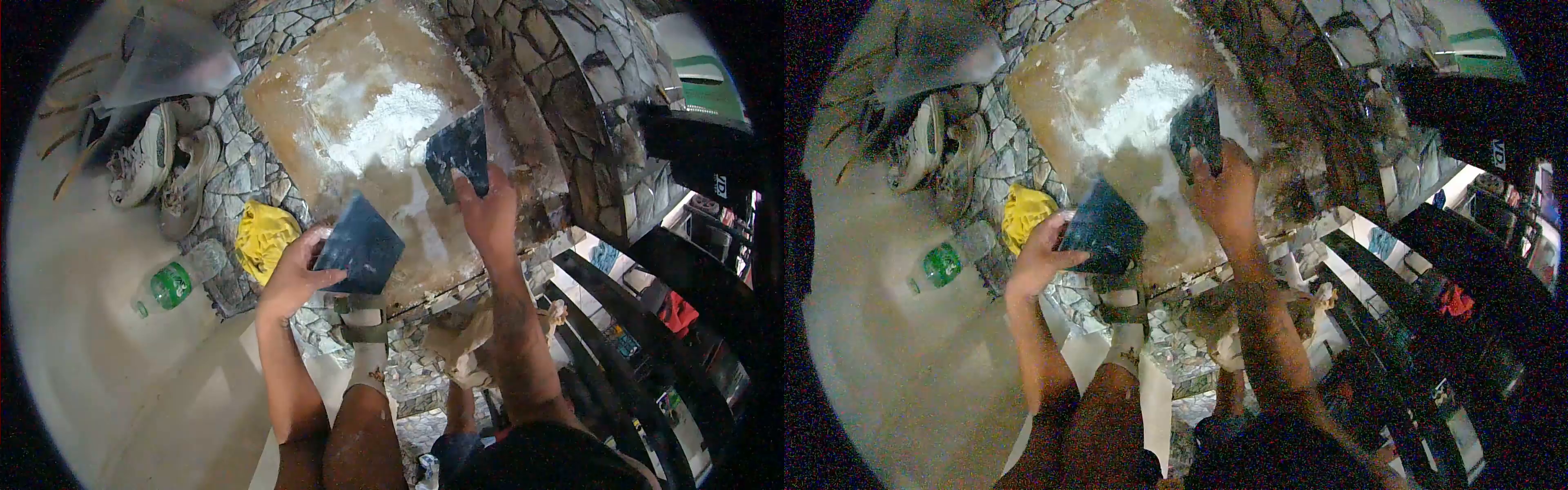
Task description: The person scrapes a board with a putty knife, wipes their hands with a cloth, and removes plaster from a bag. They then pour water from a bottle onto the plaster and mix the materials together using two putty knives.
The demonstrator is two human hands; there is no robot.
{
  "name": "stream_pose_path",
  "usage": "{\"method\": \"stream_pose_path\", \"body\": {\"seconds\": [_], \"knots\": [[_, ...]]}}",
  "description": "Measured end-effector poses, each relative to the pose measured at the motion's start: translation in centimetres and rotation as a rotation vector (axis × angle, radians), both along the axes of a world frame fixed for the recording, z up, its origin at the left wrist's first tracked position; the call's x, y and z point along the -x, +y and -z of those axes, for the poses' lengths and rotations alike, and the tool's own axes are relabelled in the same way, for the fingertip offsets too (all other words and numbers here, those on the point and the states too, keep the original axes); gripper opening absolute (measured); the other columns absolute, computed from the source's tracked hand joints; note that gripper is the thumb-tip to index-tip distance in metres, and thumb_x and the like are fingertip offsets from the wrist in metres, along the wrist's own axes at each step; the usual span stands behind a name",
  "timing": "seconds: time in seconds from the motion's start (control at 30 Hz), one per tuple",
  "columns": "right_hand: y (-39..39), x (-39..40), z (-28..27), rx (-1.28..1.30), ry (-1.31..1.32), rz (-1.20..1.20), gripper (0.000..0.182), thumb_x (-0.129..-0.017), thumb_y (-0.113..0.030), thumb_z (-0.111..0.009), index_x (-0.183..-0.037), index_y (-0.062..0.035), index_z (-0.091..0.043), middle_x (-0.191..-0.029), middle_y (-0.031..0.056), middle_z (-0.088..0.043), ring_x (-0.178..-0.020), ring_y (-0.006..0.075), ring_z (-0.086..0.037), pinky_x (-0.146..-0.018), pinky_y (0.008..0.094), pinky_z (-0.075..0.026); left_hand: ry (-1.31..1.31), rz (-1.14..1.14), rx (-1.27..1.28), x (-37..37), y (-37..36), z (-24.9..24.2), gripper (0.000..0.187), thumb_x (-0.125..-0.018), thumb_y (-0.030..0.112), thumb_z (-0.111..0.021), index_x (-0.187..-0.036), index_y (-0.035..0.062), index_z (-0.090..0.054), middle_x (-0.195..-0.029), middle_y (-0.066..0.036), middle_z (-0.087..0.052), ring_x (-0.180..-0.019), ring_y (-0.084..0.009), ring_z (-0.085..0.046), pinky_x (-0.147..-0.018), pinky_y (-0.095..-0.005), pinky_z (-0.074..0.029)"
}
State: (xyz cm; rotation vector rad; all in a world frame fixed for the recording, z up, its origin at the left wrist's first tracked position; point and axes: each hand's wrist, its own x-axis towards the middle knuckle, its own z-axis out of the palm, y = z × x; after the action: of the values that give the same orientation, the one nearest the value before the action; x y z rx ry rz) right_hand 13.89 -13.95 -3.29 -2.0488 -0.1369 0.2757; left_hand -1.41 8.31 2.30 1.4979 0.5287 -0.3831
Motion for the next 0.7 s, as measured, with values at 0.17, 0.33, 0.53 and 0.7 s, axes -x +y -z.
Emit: {"method": "stream_pose_path", "body": {"seconds": [0.17, 0.33, 0.53, 0.7], "knots": [[0.1, 0.5, -0.4, -0.072, 0.08, 0.024, 0.016, -0.079, -0.012, -0.062, -0.088, 0.0014, -0.057, -0.079, 0.0189, -0.061, -0.069, 0.0343, -0.06, -0.065, 0.0384, -0.047, 0.031, -0.44, 0.097, 1.5, 0.9, 0.4, 0.037, -0.069, -0.009, -0.066, -0.104, 0.0003, -0.057, -0.089, -0.005, -0.064, -0.079, -0.012, -0.06, -0.074, -0.0252, -0.048], [0.2, 0.8, -0.5, 0.013, 0.012, -0.024, 0.016, -0.08, -0.014, -0.063, -0.086, 0.0009, -0.059, -0.076, 0.017, -0.061, -0.067, 0.0318, -0.059, -0.062, 0.0392, -0.046, -0.034, -0.778, 0.335, 1.6, 0.4, 5.4, 0.023, -0.085, 0.013, -0.059, -0.103, 0.0, -0.056, -0.094, -0.006, -0.063, -0.083, -0.0168, -0.061, -0.077, -0.0307, -0.049], [0.1, 0.6, -0.3, 0.012, -0.038, -0.004, 0.015, -0.08, -0.011, -0.064, -0.09, -0.0001, -0.063, -0.075, 0.0088, -0.064, -0.063, 0.0163, -0.058, -0.058, 0.0302, -0.046, 0.084, -0.575, 0.427, -0.5, -2.3, 2.9, 0.031, -0.084, 0.009, -0.06, -0.113, 0.0015, -0.052, -0.106, -0.006, -0.06, -0.093, -0.0175, -0.059, -0.083, -0.0308, -0.047], [-0.3, -0.4, -2.3, 0.088, 0.069, -0.028, 0.019, -0.078, -0.013, -0.066, -0.093, -0.0014, -0.064, -0.076, 0.0106, -0.065, -0.064, 0.0185, -0.059, -0.059, 0.031, -0.046, 0.054, -0.227, 0.168, -1.9, -3.3, 2.3, 0.03, -0.071, 0.003, -0.072, -0.098, 0.0012, -0.06, -0.086, -0.002, -0.063, -0.077, -0.012, -0.058, -0.071, -0.0248, -0.047]]}}
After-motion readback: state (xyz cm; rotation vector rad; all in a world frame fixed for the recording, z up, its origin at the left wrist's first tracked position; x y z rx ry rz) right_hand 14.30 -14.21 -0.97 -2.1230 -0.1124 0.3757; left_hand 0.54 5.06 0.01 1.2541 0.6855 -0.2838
